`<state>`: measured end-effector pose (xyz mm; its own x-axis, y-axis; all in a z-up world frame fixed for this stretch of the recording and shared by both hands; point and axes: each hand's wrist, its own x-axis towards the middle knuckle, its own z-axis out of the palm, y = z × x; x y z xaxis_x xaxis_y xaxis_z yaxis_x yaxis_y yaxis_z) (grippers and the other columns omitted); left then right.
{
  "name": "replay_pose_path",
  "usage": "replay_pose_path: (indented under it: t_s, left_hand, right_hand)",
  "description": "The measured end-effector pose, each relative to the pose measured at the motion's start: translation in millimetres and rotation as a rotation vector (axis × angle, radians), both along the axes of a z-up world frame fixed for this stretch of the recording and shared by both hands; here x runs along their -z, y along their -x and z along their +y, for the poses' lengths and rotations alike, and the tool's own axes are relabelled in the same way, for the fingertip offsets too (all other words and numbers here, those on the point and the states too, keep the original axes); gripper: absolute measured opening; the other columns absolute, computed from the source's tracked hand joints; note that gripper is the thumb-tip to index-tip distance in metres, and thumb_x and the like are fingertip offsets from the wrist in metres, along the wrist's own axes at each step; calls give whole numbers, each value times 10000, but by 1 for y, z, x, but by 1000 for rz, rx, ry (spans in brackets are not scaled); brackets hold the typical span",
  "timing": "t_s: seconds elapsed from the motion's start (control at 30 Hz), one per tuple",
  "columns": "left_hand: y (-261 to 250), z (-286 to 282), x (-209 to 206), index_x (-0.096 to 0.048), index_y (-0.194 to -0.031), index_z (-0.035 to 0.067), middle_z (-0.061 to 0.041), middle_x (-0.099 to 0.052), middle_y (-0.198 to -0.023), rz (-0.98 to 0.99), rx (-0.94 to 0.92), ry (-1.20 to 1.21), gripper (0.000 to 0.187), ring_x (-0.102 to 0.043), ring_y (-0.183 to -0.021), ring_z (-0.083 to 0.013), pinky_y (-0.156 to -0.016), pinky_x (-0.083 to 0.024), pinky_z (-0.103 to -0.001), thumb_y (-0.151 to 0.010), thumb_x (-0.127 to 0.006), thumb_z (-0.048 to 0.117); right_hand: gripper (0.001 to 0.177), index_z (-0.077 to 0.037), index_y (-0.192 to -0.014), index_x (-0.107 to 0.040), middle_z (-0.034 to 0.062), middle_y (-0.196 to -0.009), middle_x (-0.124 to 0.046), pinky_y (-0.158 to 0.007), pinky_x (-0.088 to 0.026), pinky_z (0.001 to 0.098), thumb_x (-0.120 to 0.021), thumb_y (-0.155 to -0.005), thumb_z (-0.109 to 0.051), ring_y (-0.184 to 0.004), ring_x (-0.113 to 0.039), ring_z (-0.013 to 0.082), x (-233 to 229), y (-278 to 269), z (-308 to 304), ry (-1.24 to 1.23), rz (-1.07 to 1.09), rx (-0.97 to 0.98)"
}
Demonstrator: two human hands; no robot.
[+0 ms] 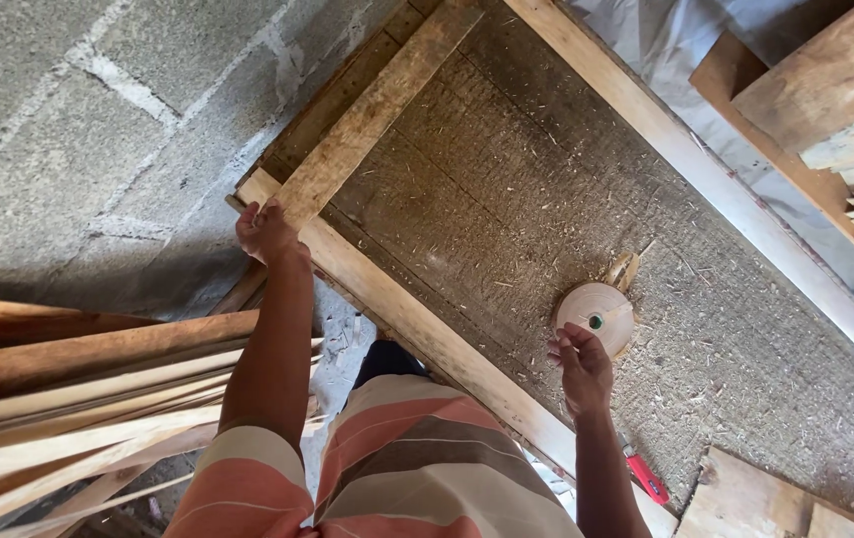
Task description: Measuring, cutting, and fitting thin wood strips and planks on a workbench.
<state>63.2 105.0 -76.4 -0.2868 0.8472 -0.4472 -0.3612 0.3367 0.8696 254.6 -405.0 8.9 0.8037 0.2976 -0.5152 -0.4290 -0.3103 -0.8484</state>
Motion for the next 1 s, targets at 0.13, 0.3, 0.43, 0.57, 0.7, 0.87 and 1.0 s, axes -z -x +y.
replay_pose_path:
  t_s: [0.13,0.3,0.43,0.57,0.7,0.87,1.0]
  left_hand:
    - [-14,3,-11,-581,-1173,41,-135,-700,-1068,88,40,117,322,-698,-953,-215,-859,-614,-329,-901,-752,17]
    - [-20,0,-19,-594,-1166,9,-164,-678,-1137,35,81,137,264,-684,-981,-271,-913,-654,-409,-955,-730,93]
    - [-12,-4,-20,-550,-1271,-7,-179,-655,-1203,251,356,47,391,-700,-1059,-270,-963,-602,-342,-926,-729,41]
    - [-7,5,20,-495,-1371,-27,-171,-657,-1227,454,556,-70,555,-694,-1056,-250,-907,-610,-322,-867,-724,-67]
    - [-10,4,10,-492,-1350,-16,-162,-646,-1206,411,503,-58,566,-673,-1040,-237,-867,-614,-309,-853,-759,-65]
    - [-13,-5,-21,-555,-1259,-18,-147,-645,-1092,508,404,-33,512,-648,-927,-235,-754,-597,-306,-836,-843,-20]
    - [-9,-4,-15,-607,-1218,-11,-131,-696,-1045,691,463,-29,464,-689,-871,-216,-680,-599,-305,-832,-860,35]
  right_hand:
    - [283,4,-1306,-581,142,-1219,-681,-895,-568,368,-559,-1031,-63,-1027,-673,219,-1,3,-1,-16,2,-1]
    - [279,-2,-1293,-587,132,-1210,-696,-881,-572,365,-558,-1023,-67,-1018,-684,213,0,9,-6,-33,-16,14]
    - [268,-1,-1290,-600,139,-1172,-692,-870,-571,357,-573,-1031,-65,-996,-672,216,5,13,-14,-40,9,65]
    - [262,0,-1282,-611,134,-1142,-695,-838,-570,350,-579,-1030,-62,-979,-675,213,8,17,-22,-1,1,67]
    - [261,-7,-1276,-611,130,-1153,-705,-846,-576,348,-566,-1026,-69,-992,-689,208,-4,21,-20,47,30,77]
    - [293,6,-1313,-587,165,-1197,-672,-839,-566,369,-575,-1032,-76,-1017,-671,239,9,19,-40,-16,28,113]
    - [309,20,-1313,-584,197,-1209,-683,-903,-610,384,-574,-1020,-76,-1045,-693,275,2,14,-57,64,13,127]
